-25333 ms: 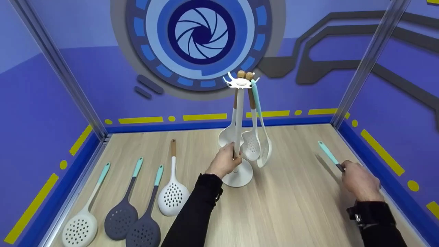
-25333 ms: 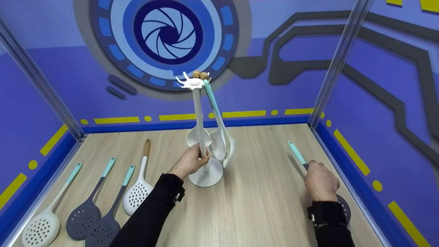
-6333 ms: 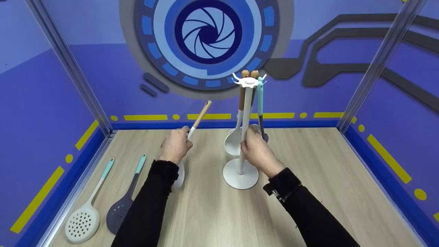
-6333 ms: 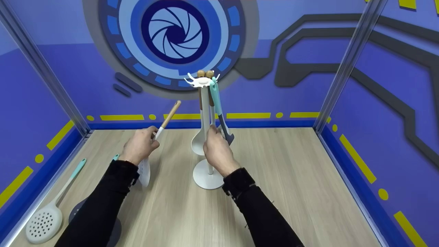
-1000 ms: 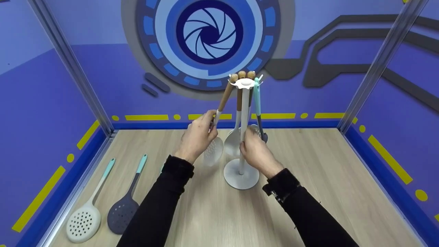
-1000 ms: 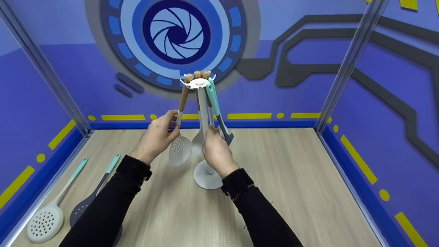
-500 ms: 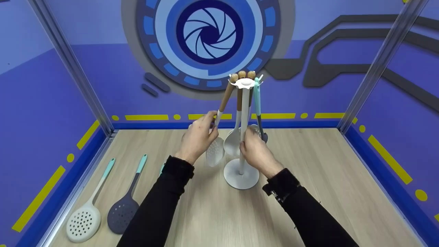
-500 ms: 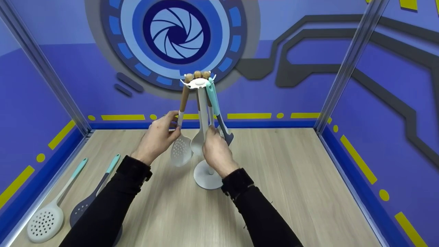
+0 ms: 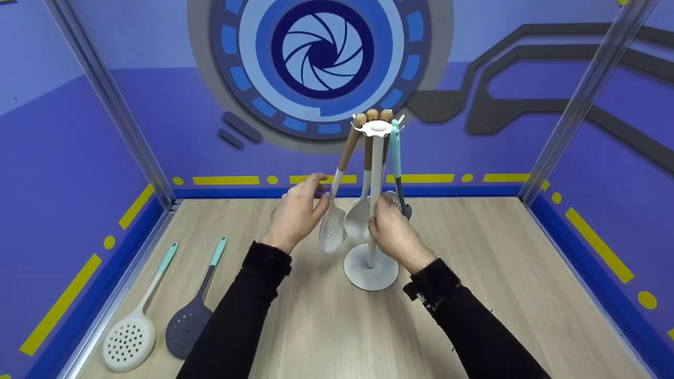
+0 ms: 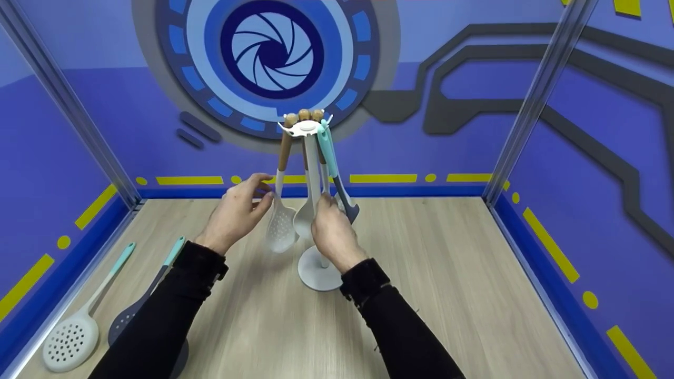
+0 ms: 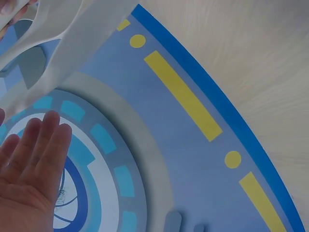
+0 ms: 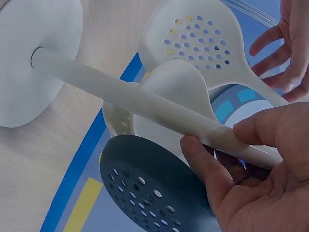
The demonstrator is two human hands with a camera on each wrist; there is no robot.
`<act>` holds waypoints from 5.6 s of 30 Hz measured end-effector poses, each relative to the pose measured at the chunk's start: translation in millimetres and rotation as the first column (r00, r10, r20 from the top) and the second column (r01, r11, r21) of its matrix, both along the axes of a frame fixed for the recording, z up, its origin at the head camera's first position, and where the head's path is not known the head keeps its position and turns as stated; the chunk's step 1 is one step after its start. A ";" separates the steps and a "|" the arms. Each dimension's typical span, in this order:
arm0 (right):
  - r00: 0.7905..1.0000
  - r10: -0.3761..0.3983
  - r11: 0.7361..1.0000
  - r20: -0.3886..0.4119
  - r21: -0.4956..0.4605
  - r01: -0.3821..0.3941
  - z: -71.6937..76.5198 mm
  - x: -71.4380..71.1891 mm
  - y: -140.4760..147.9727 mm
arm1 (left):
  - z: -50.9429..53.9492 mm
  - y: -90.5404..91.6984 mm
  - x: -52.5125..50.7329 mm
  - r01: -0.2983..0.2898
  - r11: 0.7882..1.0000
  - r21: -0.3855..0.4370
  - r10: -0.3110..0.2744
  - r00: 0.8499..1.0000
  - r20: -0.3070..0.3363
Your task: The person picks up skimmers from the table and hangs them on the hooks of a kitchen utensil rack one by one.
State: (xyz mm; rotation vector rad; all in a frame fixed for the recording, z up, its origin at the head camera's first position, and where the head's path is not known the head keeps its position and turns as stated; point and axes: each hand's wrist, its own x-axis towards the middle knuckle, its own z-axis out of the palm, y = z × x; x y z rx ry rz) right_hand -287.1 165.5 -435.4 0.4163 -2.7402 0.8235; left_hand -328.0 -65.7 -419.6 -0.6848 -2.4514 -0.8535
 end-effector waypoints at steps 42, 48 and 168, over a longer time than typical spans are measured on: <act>0.997 0.017 1.000 -0.070 -0.012 -0.018 -3.6 -1.0 0.4 | -47.9 -87.8 51.2 -0.143 0.937 -0.320 0.246 0.919 0.308; 1.000 -0.004 1.000 -0.019 -0.022 0.004 -3.0 -0.1 0.1 | -53.2 -98.9 59.1 -0.132 0.929 -0.346 0.256 0.904 0.343; 1.000 -0.002 1.000 -0.021 0.005 0.002 -1.7 0.5 0.0 | -60.4 -104.8 83.7 -0.170 0.948 -0.269 0.271 0.873 0.405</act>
